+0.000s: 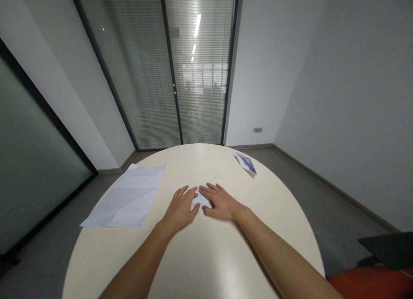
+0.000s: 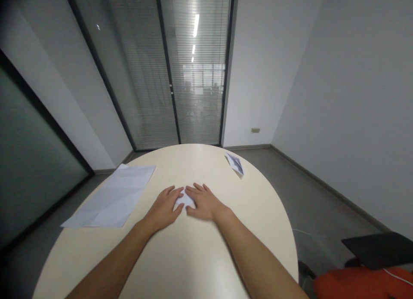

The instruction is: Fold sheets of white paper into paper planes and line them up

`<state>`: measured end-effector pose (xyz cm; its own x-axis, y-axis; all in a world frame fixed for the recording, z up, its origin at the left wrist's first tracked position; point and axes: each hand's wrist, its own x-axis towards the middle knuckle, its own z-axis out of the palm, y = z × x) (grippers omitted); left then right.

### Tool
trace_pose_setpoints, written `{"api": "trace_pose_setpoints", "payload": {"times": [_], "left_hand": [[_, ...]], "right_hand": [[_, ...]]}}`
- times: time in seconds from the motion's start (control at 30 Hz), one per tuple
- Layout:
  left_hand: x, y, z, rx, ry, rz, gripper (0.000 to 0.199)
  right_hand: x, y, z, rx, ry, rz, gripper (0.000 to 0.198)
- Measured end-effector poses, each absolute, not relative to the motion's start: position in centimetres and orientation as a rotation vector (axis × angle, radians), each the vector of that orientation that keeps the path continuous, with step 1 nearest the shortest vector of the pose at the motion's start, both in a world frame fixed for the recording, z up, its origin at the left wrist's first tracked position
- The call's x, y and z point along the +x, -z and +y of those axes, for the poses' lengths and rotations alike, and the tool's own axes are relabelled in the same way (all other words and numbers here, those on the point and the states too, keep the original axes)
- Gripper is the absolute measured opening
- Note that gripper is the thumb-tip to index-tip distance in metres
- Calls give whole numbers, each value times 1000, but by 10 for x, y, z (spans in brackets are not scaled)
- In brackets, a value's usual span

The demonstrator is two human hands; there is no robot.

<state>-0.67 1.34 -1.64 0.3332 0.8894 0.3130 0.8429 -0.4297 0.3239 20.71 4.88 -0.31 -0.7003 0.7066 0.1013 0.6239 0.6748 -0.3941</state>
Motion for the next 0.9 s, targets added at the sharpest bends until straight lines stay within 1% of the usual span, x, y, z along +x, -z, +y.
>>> {"api": "trace_pose_setpoints", "payload": {"times": [0.1,0.2,0.37,0.47,0.57,0.67,0.83,0.9], "left_hand": [[-9,14,13,2547,-660,1623,36],[-9,9,13,2611,-651,1624,29],[-8,-1,9,2652,-591,1657,23],[-6,-6,6,2651,-565,1695,22],[-5,-5,3,2656,-568,1715,22],[-6,-1,2,2644,-613,1717,23],[-7,9,4,2605,-707,1711,33],[-7,11,5,2585,-725,1696,34]], "right_hand": [[210,2,49,-1057,-462,-2640,72],[214,-1,51,-1002,-403,-2631,64],[217,-10,55,-869,-290,-2623,33],[217,-13,56,-903,-247,-2598,24],[217,-13,55,-935,-236,-2573,23],[217,-11,54,-934,-222,-2557,28],[216,-1,56,-945,-259,-2502,39],[216,2,57,-933,-302,-2484,41]]}}
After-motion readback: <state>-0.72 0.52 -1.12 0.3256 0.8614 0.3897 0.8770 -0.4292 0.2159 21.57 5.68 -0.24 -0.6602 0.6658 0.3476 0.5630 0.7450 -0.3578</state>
